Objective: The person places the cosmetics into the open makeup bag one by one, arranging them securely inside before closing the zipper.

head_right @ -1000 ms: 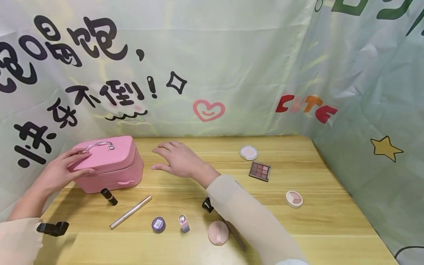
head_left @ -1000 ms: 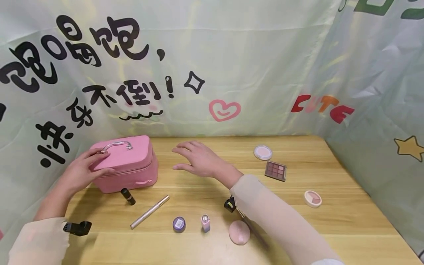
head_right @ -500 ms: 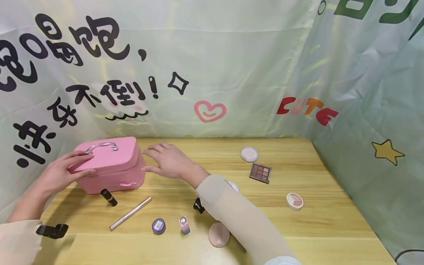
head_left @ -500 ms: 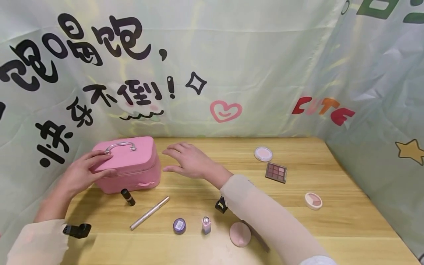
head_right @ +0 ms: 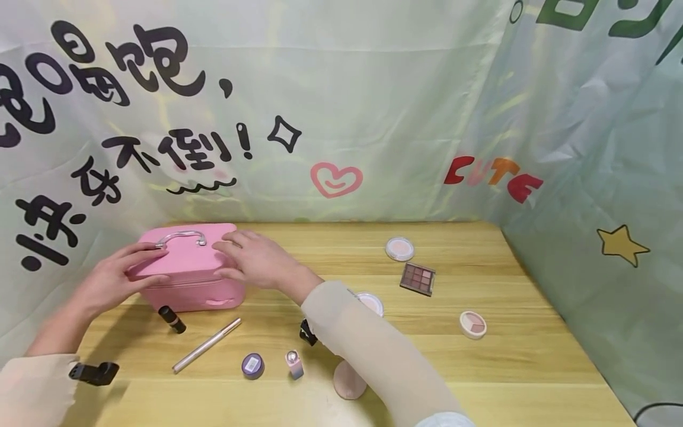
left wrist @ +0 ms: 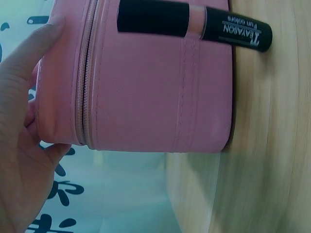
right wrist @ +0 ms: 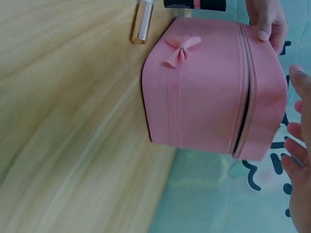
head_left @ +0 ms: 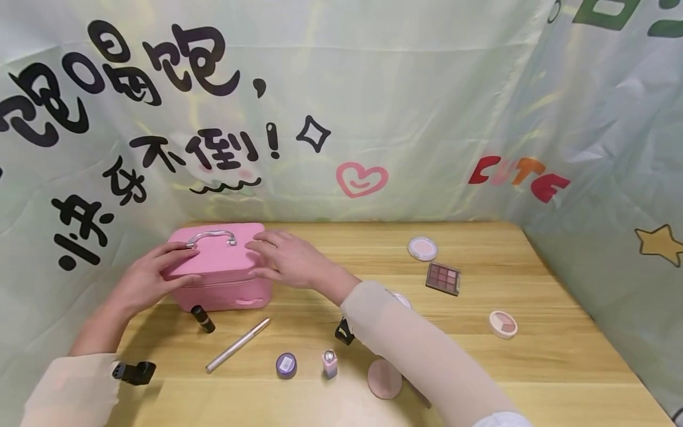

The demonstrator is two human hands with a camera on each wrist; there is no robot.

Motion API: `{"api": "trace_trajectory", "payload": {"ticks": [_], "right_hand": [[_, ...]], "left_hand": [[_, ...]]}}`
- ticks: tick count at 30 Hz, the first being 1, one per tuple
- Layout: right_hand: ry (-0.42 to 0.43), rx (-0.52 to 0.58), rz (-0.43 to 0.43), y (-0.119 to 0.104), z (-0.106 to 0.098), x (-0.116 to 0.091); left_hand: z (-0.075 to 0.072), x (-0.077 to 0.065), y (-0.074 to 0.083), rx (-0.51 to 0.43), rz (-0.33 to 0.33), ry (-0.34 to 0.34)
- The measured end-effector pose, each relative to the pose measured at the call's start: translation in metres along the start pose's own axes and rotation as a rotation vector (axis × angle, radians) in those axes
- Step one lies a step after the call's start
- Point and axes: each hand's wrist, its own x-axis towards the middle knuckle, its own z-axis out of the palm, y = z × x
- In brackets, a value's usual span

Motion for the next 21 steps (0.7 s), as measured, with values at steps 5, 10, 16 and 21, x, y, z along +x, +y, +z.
{"api": "trace_trajectory", "payload": {"ticks": [5,10,16,21], "right_hand": [[-0.006,-0.014,-0.025,0.000,0.004,-0.001],[0.002,-0.020,-0.024,0.005,0.007,-0.008],[0.027,-0.027,-0.025,0.008,0.009,-0.012],[0.041,-0.001,-0.022,0.011,0.009,-0.017]], "left_hand": [[0.007,0.007,0.010,-0.014,0.024,-0.007],[0.010,0.014,0.022,-0.003,0.036,-0.024],[0.014,0.018,0.027,0.002,0.061,-0.008],[0.017,0.019,0.033,0.028,0.067,-0.016]]}}
